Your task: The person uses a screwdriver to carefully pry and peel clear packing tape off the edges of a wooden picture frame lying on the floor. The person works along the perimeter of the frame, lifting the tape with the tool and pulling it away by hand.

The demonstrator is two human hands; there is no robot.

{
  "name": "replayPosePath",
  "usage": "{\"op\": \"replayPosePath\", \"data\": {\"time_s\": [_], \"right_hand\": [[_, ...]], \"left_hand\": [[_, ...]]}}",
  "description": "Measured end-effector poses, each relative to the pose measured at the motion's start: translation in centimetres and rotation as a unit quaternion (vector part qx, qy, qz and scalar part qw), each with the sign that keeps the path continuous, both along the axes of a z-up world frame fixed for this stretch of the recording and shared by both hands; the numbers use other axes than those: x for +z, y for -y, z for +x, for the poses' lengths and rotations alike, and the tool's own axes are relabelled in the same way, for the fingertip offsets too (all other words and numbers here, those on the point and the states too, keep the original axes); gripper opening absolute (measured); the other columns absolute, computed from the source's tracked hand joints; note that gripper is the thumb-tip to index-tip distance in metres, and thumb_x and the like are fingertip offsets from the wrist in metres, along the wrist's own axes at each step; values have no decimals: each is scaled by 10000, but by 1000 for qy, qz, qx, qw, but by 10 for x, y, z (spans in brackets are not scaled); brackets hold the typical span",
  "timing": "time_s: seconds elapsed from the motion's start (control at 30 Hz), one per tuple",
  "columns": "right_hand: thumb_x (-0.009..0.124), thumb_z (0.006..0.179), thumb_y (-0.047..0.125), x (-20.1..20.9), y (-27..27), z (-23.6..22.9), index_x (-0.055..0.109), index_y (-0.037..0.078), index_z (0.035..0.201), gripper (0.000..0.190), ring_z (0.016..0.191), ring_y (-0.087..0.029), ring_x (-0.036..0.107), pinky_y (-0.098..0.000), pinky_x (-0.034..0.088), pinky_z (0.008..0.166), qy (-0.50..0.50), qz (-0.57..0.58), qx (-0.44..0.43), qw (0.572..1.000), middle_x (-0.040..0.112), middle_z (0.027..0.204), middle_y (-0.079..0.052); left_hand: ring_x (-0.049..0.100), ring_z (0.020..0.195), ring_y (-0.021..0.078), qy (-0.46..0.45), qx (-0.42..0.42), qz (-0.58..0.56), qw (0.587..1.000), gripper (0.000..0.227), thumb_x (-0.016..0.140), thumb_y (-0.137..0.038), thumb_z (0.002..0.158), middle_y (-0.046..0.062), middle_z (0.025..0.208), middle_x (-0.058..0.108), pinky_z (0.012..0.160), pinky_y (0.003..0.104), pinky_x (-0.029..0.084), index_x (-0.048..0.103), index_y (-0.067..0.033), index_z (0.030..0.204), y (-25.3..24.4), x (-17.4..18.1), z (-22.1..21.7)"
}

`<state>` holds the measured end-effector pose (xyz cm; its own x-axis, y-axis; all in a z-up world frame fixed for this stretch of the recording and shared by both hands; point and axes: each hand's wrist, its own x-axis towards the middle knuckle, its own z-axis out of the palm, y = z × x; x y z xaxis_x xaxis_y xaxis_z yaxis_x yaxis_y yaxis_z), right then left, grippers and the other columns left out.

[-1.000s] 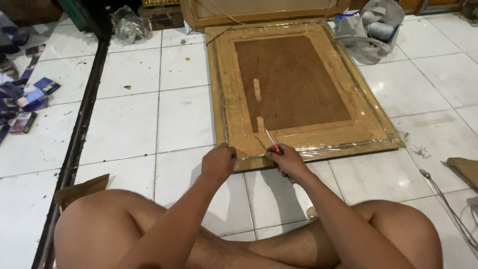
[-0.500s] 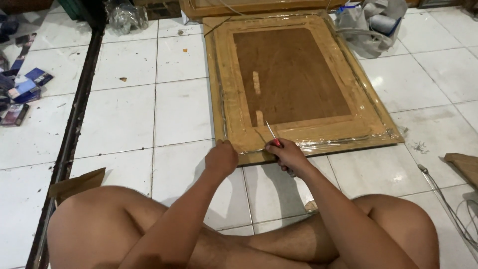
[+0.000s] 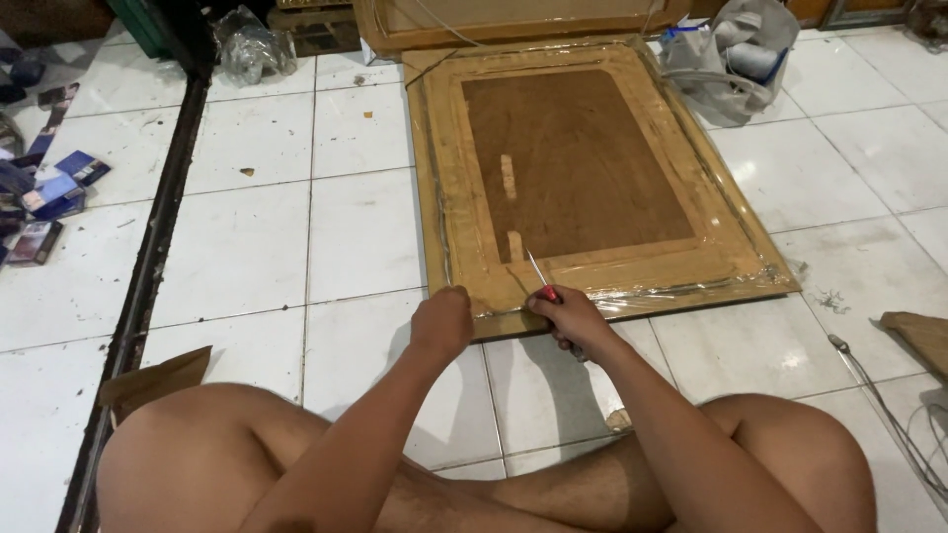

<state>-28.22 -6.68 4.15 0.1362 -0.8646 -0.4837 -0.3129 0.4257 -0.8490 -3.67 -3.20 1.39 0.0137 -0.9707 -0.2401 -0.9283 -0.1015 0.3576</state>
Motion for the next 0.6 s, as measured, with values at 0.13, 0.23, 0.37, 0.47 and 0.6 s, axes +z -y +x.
{"op": "replayPosePath", "data": {"time_s": [0.13,0.23,0.37,0.47,0.6], "right_hand": [[807,989,244,18,-12,1,772,51,1363,423,474,-161,506,-306,435,391,0,7,-5,1000,594,765,-132],[813,988,248,6,-5,-3,764,42,1376,442,483,-161,513,-310,433,396,15,0,-5,1000,588,754,-129],[794,1004,246,20,-11,0,763,38,1376,427,482,-164,508,-310,432,400,11,2,-4,1000,590,752,-133],[796,1006,252,6,-3,0,764,38,1372,425,477,-161,507,-311,435,402,11,5,-1,1000,593,748,-129],[803,1004,255,-8,3,1,761,40,1375,430,468,-156,488,-310,419,396,19,13,-4,1000,584,749,-129]], "left_hand": [[820,1029,381,-58,38,-14,997,206,717,-110,1003,162,1098,762,856,525,686,811,-30,1168,7,6,7],[807,1109,403,-70,31,11,997,262,751,-191,984,171,1148,787,900,530,674,831,-67,1200,1,36,8],[784,1145,364,54,-75,0,996,302,701,-142,1012,158,1240,776,896,508,684,814,-72,1283,-12,58,-7],[764,1151,338,151,-132,-43,979,301,700,-73,1010,153,1268,723,859,496,691,787,-22,1293,-13,24,-17],[776,1120,348,157,-130,-40,978,287,750,1,976,185,1239,694,851,501,692,768,35,1260,-11,20,-20]]}}
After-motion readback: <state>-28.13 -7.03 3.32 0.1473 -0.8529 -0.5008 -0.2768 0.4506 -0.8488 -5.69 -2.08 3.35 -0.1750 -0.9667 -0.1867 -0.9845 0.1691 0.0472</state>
